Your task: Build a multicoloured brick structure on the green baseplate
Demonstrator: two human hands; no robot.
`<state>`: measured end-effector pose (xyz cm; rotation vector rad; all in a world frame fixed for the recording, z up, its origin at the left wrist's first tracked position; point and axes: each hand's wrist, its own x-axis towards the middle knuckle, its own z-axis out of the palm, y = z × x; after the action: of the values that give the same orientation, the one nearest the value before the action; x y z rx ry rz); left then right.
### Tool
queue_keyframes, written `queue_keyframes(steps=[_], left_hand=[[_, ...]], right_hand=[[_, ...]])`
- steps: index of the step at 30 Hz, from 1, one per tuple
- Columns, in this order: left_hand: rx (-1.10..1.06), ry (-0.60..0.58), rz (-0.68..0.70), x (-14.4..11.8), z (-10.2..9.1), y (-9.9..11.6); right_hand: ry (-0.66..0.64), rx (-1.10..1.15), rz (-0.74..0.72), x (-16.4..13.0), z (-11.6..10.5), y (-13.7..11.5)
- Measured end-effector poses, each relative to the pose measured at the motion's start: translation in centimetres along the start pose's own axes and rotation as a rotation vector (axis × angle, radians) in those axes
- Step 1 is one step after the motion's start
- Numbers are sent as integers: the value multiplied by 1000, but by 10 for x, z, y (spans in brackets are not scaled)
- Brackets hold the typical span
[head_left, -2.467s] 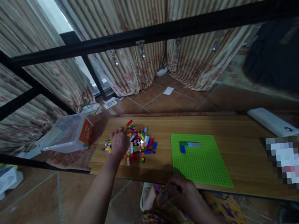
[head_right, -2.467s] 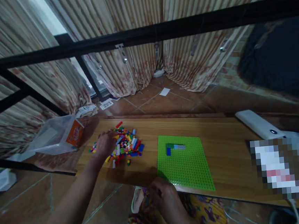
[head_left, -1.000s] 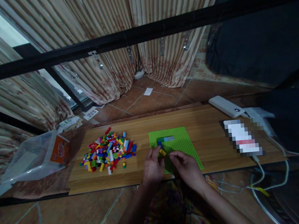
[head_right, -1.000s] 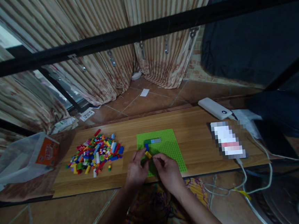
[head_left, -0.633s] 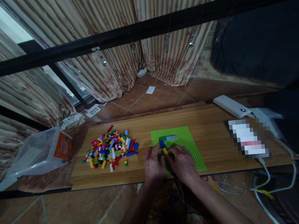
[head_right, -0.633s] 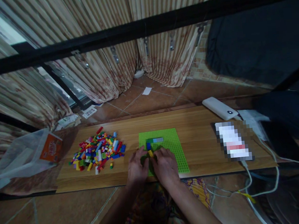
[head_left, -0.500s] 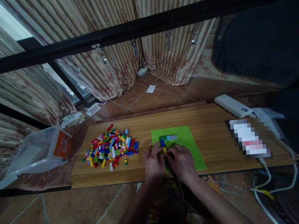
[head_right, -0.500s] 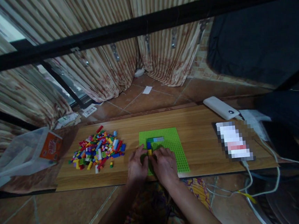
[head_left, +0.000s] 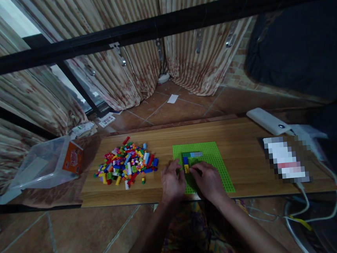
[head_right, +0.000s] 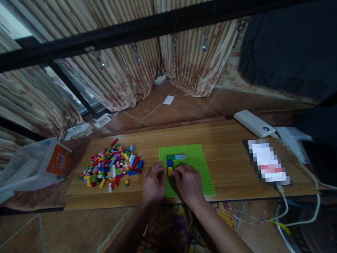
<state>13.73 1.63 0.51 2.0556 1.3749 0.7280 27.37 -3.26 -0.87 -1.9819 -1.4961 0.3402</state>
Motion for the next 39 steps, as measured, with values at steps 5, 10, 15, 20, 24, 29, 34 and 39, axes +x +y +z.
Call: queue_keyframes(steps=[5, 10, 15, 20, 24, 29, 34, 39], left_hand=[[111, -48, -10, 3, -4, 7], [252, -72, -11, 2, 2, 5], [287, -100, -12, 5, 6, 1], [256, -103, -13, 6, 5, 2], [238, -113, -25, 10, 4, 4], [218, -258, -112, 24, -2, 7], [222, -389, -146, 37, -6, 5], [215, -393, -116, 39, -6, 3]], right_hand=[[-64, -40, 97, 13, -5, -6], [-193, -176, 214, 27, -14, -18], [-252, -238, 280, 35, -18, -22], [-291, -233, 297, 41, -18, -18], [-311, -253, 282, 46, -15, -12], [-288, -261, 194, 55, -13, -3], [-380, -281, 220, 63, -13, -6], [-452, -290, 248, 66, -14, -10]])
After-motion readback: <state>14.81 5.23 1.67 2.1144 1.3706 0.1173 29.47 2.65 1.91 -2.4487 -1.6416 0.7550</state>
